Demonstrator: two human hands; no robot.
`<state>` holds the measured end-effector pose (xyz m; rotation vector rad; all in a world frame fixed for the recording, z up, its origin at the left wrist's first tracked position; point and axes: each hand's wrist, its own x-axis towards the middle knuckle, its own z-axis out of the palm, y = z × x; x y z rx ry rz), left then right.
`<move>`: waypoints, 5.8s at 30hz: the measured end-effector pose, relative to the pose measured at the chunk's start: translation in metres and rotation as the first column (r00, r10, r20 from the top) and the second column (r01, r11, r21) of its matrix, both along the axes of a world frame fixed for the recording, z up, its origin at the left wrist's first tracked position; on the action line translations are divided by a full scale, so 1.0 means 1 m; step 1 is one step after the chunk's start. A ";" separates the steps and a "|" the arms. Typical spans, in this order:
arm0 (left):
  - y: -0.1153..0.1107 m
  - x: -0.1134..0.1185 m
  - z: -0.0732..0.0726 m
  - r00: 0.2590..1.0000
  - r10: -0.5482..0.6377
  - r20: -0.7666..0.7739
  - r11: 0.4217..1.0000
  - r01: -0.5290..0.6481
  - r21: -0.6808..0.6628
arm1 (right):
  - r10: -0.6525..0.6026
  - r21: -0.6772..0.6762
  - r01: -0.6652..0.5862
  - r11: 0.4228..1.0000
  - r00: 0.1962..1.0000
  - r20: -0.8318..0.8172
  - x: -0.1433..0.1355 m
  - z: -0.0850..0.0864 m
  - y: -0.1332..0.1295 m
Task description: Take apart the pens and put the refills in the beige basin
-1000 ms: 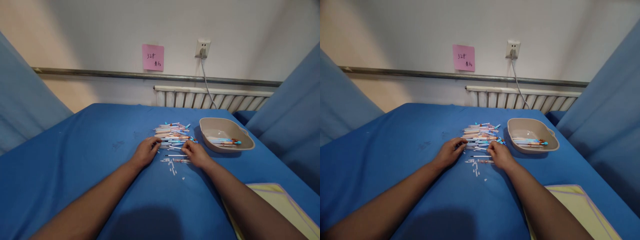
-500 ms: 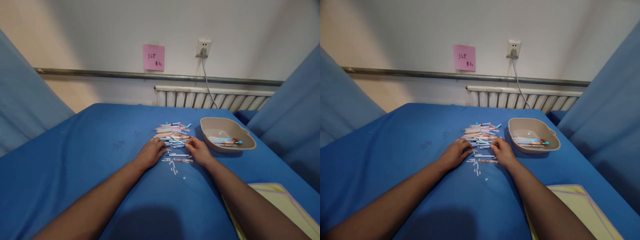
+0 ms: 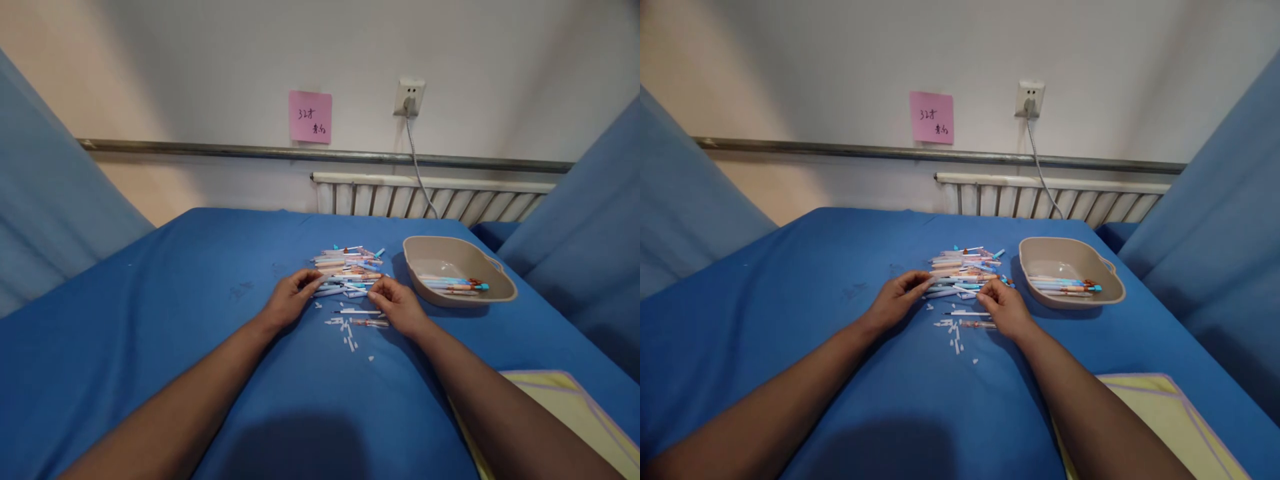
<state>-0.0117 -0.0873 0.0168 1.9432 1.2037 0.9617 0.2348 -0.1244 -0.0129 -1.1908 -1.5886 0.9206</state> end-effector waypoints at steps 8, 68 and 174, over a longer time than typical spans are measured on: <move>-0.010 0.003 0.008 0.994 0.009 -0.108 0.997 -0.002 0.072 | -0.027 0.022 0.026 0.999 0.998 0.054 0.001 0.003 -0.002; -0.019 0.023 0.003 0.839 0.168 0.517 0.826 0.167 -0.539 | -0.164 0.131 0.099 0.986 0.670 0.724 0.032 0.024 -0.006; -0.029 0.016 0.013 0.957 -0.291 0.014 0.931 0.286 -0.228 | 0.005 0.114 -0.035 0.993 0.967 0.254 0.003 0.024 -0.014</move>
